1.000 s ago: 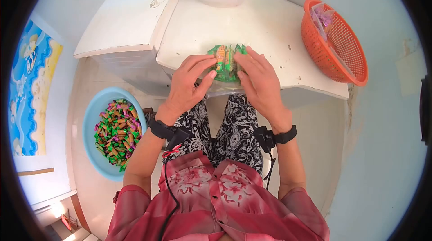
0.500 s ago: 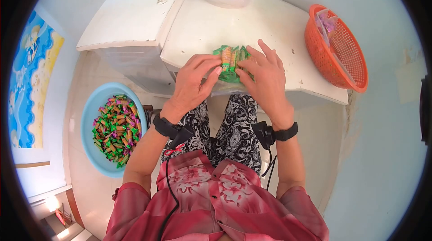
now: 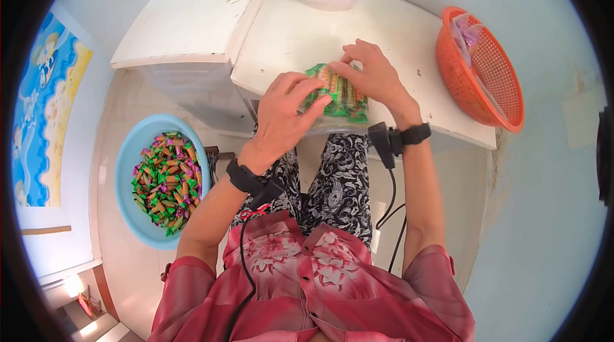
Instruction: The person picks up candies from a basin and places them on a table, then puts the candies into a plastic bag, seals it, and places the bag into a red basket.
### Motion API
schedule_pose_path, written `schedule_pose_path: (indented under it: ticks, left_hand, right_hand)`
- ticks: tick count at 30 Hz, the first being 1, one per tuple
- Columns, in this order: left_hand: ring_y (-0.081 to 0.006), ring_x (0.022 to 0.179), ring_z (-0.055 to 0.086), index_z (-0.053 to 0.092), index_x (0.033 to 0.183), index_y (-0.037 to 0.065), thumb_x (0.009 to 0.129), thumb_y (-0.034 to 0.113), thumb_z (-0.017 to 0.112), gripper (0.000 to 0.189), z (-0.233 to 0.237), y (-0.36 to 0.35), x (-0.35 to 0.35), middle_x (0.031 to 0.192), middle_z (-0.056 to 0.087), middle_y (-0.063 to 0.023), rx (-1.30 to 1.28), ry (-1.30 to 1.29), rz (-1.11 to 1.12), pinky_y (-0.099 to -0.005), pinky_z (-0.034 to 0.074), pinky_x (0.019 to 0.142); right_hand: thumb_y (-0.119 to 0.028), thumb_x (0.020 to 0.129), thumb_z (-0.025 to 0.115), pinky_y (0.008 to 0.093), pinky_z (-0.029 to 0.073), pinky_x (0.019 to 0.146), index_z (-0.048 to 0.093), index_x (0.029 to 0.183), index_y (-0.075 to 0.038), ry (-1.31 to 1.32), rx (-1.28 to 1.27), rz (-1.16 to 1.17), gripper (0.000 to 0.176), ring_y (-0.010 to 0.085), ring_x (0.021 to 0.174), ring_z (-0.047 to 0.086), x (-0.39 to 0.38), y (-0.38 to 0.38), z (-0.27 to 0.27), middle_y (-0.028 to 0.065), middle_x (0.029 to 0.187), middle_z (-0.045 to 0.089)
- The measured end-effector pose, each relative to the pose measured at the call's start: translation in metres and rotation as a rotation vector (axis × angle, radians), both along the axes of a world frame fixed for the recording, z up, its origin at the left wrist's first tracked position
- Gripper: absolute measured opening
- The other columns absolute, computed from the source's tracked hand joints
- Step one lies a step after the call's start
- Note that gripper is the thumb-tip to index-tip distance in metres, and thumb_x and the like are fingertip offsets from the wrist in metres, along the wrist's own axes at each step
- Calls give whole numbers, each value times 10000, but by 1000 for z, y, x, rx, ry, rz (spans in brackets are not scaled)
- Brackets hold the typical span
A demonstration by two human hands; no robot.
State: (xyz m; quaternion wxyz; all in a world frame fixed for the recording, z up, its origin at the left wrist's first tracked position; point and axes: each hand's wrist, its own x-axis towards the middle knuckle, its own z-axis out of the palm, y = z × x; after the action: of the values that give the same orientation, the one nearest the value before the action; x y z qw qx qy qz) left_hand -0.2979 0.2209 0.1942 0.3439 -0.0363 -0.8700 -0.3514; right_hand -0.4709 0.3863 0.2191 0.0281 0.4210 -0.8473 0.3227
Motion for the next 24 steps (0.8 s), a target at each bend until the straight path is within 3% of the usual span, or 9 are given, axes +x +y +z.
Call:
schedule_pose_path:
  ticks: [4, 9, 12, 15, 18, 21, 24]
  left_hand:
    - [-301, 1050, 695, 747, 1216, 69, 923, 196, 846, 334, -3, 0, -2, 1159, 711, -115, -33, 16, 22, -407, 571, 879]
    - [-311, 1073, 694, 730, 1251, 62, 928, 185, 838, 363, -3, 3, -2, 1185, 708, -119, -24, 34, 47, -412, 571, 902]
    - [-314, 1084, 690, 736, 1246, 63, 935, 171, 826, 341, -6, 3, -4, 1195, 704, -124, -1, 72, 14, -415, 574, 909]
    - [-314, 1102, 688, 740, 1245, 62, 943, 149, 811, 323, -7, 2, -4, 1206, 702, -126, -52, 39, 10, -415, 575, 924]
    - [-312, 1103, 685, 746, 1243, 65, 945, 128, 800, 309, -1, 0, -3, 1201, 700, -125, -40, 2, -7, -415, 576, 925]
    - [-333, 1125, 674, 724, 1242, 72, 940, 166, 786, 322, -3, -3, -4, 1226, 688, -110, -55, 34, -31, -449, 556, 958]
    - [-336, 1307, 642, 732, 1306, 61, 953, 127, 780, 362, 4, -4, -5, 1364, 687, -129, -119, 95, -54, -450, 529, 1080]
  right_hand:
    - [-290, 1003, 758, 455, 369, 1245, 756, 1048, -28, -382, 58, 175, 266, 357, 1531, 476, -11, 9, 23, 217, 1444, 694]
    - [-208, 1010, 738, 497, 327, 1268, 754, 1064, -31, -714, -152, 272, 186, 345, 1604, 373, -19, 17, 12, 228, 1523, 642]
    - [-177, 979, 748, 506, 351, 1257, 770, 1028, -31, -613, -269, 212, 155, 363, 1600, 380, -5, 14, 9, 230, 1484, 670]
    - [-191, 998, 740, 477, 371, 1247, 775, 1082, -45, -270, -265, 175, 172, 373, 1582, 406, -3, 12, -13, 202, 1452, 697]
    - [-177, 1015, 726, 457, 429, 1208, 775, 1144, -59, -176, -281, 53, 181, 342, 1490, 527, 4, 10, -17, 165, 1401, 732]
    - [-139, 1021, 715, 439, 485, 1155, 769, 1193, -61, -374, -459, -81, 197, 296, 1359, 639, 9, 19, -12, 142, 1373, 748]
    - [-95, 1022, 705, 420, 523, 1103, 769, 1187, -52, -282, -493, -116, 182, 265, 1252, 696, 33, 37, 3, 118, 1331, 764]
